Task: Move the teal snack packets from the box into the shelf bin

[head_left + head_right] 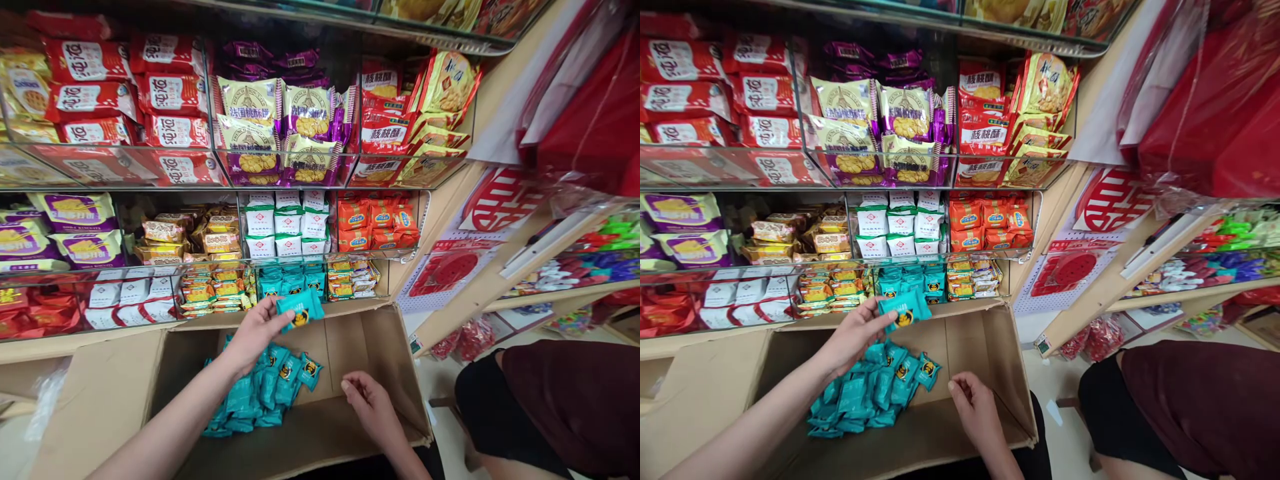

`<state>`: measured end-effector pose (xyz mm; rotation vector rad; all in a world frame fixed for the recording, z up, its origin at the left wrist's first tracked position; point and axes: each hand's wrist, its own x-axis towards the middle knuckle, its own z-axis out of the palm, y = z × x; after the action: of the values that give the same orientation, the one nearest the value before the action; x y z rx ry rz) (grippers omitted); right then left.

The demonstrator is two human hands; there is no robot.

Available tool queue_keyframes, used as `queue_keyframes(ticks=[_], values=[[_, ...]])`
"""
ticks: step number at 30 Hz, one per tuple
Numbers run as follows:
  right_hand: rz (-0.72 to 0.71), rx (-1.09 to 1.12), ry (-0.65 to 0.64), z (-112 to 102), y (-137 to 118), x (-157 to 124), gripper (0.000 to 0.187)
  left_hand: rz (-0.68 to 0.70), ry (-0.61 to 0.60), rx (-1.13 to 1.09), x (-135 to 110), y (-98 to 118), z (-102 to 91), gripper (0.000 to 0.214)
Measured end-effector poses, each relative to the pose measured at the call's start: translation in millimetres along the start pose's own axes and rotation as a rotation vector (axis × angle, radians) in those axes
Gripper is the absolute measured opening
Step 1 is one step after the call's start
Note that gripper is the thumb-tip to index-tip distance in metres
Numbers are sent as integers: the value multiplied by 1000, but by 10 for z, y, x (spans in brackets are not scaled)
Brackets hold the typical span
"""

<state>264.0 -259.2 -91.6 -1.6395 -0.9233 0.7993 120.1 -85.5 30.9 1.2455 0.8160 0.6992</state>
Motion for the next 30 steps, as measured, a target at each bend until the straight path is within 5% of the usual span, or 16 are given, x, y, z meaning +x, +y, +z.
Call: queue_keyframes(ticks=[4, 15, 30], values=[[32, -53, -18, 22, 164, -35, 25, 80, 67, 89, 406, 50, -37, 31], [65, -120, -57, 74, 259, -51, 17, -112, 284, 197, 1258, -186, -48, 33], [94, -161, -90, 56, 203, -70, 15, 82, 343, 393, 1780, -421, 93, 42]])
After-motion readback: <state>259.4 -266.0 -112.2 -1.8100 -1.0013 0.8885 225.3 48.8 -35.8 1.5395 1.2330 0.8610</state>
